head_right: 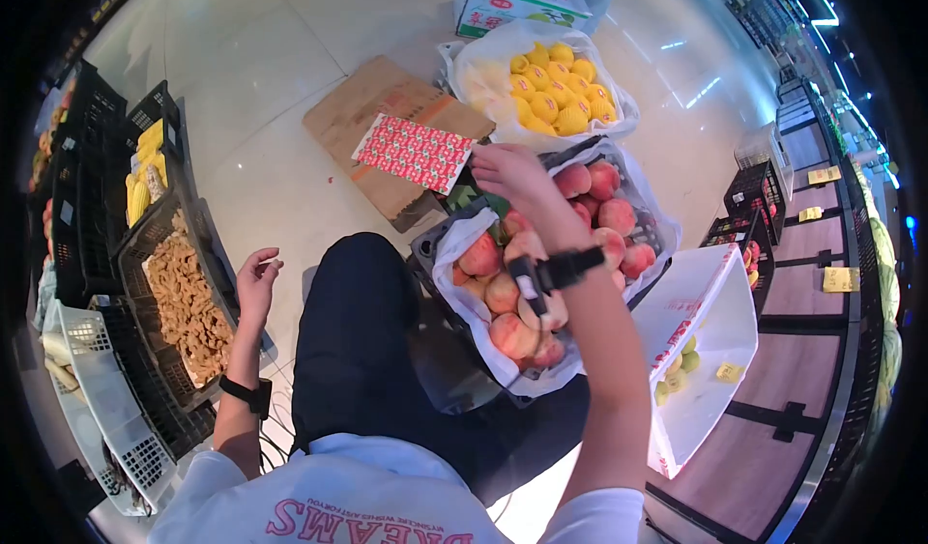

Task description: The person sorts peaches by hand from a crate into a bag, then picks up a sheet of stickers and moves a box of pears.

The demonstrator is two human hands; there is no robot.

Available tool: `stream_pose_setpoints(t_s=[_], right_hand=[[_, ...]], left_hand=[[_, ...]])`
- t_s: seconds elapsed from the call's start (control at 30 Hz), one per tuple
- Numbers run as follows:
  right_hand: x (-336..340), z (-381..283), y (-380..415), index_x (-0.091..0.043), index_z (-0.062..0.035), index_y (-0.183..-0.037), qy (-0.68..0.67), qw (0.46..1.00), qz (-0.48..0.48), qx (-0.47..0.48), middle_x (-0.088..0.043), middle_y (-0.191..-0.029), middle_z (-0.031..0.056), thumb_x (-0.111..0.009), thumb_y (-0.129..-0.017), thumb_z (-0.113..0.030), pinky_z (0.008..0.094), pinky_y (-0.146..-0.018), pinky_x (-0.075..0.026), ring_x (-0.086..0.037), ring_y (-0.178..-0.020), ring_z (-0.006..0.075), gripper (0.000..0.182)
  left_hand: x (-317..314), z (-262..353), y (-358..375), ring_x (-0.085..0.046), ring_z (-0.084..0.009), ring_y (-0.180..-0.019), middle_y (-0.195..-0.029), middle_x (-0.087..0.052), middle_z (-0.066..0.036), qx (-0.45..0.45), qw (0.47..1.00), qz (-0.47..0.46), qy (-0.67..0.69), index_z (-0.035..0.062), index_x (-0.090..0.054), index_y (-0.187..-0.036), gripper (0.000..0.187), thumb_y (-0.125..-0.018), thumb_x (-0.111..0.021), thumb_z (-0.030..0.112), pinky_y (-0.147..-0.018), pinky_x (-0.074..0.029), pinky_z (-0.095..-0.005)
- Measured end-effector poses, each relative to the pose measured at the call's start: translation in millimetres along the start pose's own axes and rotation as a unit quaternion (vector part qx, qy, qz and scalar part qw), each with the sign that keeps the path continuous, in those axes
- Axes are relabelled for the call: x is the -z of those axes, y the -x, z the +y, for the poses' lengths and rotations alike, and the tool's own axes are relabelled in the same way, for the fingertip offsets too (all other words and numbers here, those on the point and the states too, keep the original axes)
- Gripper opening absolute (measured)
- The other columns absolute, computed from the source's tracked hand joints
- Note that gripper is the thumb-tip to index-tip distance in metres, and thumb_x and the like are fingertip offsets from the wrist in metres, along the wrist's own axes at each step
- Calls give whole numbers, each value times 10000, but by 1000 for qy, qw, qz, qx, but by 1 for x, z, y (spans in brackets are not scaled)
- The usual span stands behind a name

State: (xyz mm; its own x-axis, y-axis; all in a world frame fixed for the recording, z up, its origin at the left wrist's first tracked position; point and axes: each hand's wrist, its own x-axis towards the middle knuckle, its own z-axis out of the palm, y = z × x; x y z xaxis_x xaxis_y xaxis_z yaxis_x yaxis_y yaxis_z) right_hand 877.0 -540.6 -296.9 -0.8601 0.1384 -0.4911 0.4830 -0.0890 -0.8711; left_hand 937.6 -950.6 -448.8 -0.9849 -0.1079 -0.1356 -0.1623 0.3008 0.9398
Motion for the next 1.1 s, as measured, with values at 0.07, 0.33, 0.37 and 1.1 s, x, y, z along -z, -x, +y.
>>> stream_pose_setpoints(t_s=[0.07,0.33,0.37,1.1], right_hand=[[-27,14,-42,-544,18,-1096,6,998,9,-57,-603,-1027,150,-629,-825,-184,295,-724,-497,-612,-902,226,348],[-17,198,-229,-519,-34,-1084,140,982,104,-67,-609,-988,122,-601,-810,-141,465,-713,-486,-597,-937,284,306],[-28,197,-217,-508,-53,-1103,122,982,116,-89,-600,-1002,115,-605,-810,-158,489,-734,-472,-580,-960,286,325],[-192,70,-73,-594,-81,-959,-236,971,7,26,-645,-858,6,-654,-785,-99,250,-570,-471,-605,-708,96,185]], left_hand=[[4,-5,0,-590,-112,-760,-880,-632,-55,20,1000,-7,15,6,-599,-1032,211,-825,-557,11,-669,-451,-235],[38,-29,2,-613,-147,-814,-947,-618,-65,79,996,-6,40,-23,-564,-1068,230,-842,-527,-1,-711,-459,-235],[42,-35,3,-614,-146,-811,-955,-616,-65,87,995,-4,46,-23,-564,-1068,229,-842,-527,-2,-709,-459,-235],[37,32,-34,-590,-187,-948,-1156,-557,-126,125,958,-83,246,5,-469,-1211,406,-949,-448,313,-802,-477,-289]])
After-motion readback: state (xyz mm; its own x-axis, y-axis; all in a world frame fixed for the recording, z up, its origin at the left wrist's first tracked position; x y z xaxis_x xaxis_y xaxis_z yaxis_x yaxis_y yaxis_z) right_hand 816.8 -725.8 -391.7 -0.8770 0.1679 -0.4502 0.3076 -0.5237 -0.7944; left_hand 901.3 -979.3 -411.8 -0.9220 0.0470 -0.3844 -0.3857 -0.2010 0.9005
